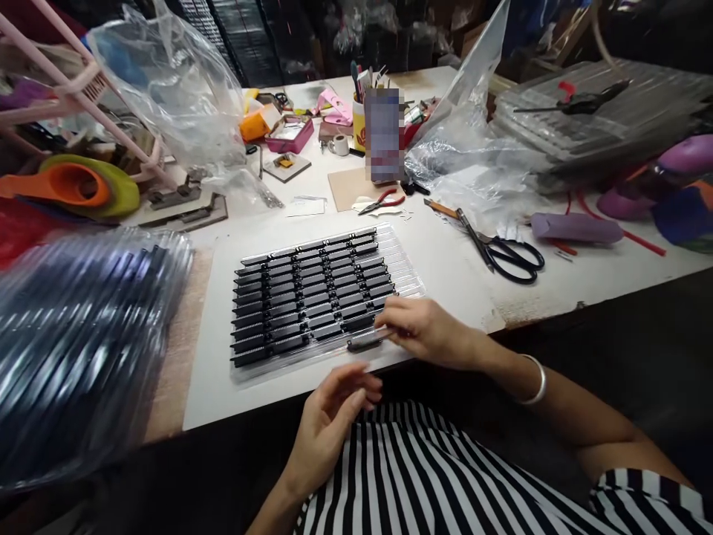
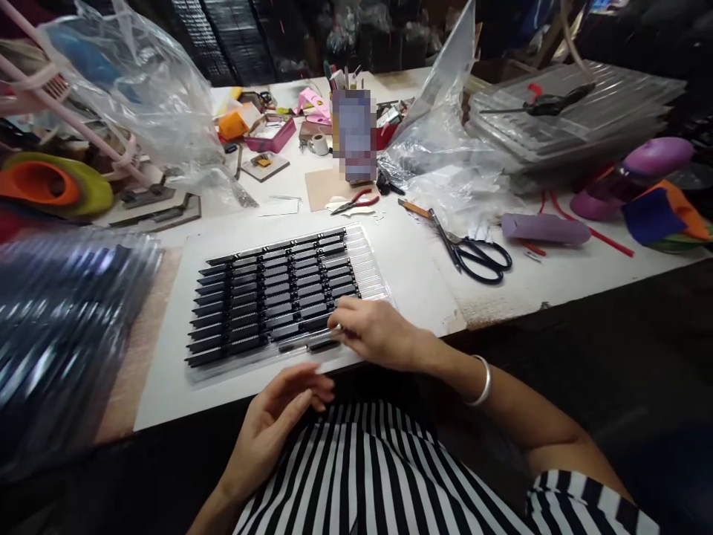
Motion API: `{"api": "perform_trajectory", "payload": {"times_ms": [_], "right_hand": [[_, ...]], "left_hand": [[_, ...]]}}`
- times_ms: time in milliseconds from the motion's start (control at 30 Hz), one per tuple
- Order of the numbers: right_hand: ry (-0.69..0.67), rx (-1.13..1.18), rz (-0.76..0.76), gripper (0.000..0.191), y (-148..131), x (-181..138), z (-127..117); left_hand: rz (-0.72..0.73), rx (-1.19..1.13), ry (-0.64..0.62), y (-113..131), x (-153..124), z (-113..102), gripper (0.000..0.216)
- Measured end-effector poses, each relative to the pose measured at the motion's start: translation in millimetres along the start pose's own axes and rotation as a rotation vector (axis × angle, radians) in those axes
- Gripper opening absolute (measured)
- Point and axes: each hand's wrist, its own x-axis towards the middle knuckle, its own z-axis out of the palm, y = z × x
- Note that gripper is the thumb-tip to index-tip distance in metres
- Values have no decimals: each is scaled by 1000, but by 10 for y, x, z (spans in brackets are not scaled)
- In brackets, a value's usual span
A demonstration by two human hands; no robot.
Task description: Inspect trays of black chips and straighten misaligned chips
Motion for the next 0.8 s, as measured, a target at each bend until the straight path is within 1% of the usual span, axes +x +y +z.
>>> {"api": "perform_trajectory", "payload": {"times_ms": [67,100,133,200,267,300,367,467,533,600,667,733,800], "right_hand": [[-73,-182,-8,8,-71,-45,159],[-94,-266,-12,8,-96,-49,233],[-106,-328,-20,7,-117,-43,293],[-116,-360,-38,4,-148,-14,347],[-115,-277,-55,2,-150,30,299],[-99,-219,-63,4,-130,60,240],[-20,-145,-52,7,-31,147,77],[136,-197,34,8,253,350,-182],[180,-267,92,8,473,498,-297],[166,-319,118,7,646,617,-342],[117,-355,123,7,729,686,-328],[79,-382,127,7,714,709,-290],[60,-400,133,10,624,705,-256]], "left_hand": [[-63,254,-157,-112,-55,-95,24],[-121,388,-230,-195,-77,-140,25],[-188,502,-277,-290,-93,-178,27],[-319,632,-307,-490,-104,-223,25],[-377,650,-313,-653,-87,-230,17],[-385,639,-317,-707,-72,-225,17],[-379,612,-322,-759,-35,-216,20],[-373,563,-380,-755,19,-235,22],[-377,538,-433,-754,43,-261,20],[-387,528,-451,-773,54,-278,14],[-396,529,-428,-805,56,-280,14],[-394,531,-384,-837,58,-271,20],[-394,524,-358,-867,67,-254,28]]}}
